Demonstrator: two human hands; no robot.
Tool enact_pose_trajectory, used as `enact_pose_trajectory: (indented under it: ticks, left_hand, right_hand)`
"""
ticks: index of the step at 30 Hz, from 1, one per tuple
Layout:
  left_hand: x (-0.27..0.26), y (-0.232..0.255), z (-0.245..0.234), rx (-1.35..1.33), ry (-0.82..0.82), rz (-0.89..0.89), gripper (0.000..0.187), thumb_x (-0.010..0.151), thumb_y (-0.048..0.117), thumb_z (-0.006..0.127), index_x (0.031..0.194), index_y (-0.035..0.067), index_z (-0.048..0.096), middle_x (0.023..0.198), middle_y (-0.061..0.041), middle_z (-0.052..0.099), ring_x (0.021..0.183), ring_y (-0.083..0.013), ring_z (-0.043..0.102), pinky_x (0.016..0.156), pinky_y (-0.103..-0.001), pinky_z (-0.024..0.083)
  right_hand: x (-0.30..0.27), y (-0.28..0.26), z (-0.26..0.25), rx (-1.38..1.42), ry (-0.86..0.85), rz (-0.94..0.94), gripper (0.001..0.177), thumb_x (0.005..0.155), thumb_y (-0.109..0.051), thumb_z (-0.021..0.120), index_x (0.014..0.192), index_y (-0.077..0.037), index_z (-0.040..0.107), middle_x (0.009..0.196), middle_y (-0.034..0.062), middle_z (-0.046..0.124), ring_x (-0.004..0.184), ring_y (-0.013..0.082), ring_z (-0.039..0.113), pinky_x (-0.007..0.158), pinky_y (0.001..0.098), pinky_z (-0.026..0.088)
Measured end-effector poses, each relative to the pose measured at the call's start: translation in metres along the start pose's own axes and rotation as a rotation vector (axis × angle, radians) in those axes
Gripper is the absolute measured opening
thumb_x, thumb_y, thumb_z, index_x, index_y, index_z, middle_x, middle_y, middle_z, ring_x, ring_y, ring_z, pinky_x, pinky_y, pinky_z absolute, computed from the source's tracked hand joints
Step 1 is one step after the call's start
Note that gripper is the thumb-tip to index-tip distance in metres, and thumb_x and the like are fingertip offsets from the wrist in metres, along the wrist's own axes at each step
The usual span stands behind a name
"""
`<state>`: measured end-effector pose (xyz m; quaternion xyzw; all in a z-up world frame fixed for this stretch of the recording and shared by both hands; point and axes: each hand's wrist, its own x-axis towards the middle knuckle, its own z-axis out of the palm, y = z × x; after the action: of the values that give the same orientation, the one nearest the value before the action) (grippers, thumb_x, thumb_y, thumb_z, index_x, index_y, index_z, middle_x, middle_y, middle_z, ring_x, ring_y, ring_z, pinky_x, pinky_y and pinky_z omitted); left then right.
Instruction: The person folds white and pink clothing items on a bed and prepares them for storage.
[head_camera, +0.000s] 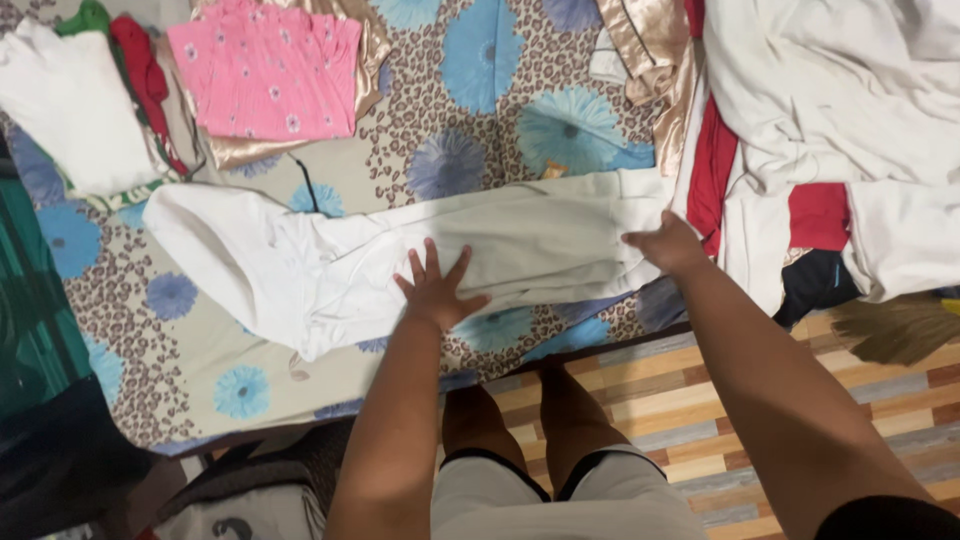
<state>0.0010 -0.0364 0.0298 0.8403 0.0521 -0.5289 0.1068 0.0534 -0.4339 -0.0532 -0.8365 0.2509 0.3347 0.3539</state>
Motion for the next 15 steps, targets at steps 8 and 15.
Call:
enact_pose_trajectory:
  ticks: [8, 15]
  left_hand:
    - [0.011, -0.014, 0.002, 0.007, -0.020, 0.033, 0.098, 0.080, 0.080, 0.058, 0.161, 0.051, 0.010, 0.171, -0.012, -0.020, 0.155, -0.0448, -0.021, 0.117, -0.076, 0.002]
    - [0.016, -0.026, 0.004, -0.052, -0.021, 0.094, 0.091, 0.079, 0.080, 0.057, 0.158, 0.054, 0.020, 0.171, -0.009, -0.019, 0.155, -0.0420, -0.020, 0.118, -0.074, 0.000]
  right_hand:
    - [-0.035, -0.019, -0.005, 0.379, -0.081, 0.149, 0.064, 0.075, -0.021, 0.084, 0.129, 0.000, 0.058, 0.113, 0.0081, 0.070, 0.094, 0.0147, 0.067, 0.077, 0.0331, 0.055]
    - [-0.031, -0.017, 0.007, 0.461, -0.047, 0.267, 0.066, 0.078, -0.024, 0.083, 0.135, -0.004, 0.057, 0.107, 0.0099, 0.065, 0.079, 0.0171, 0.058, 0.063, 0.0347, 0.044]
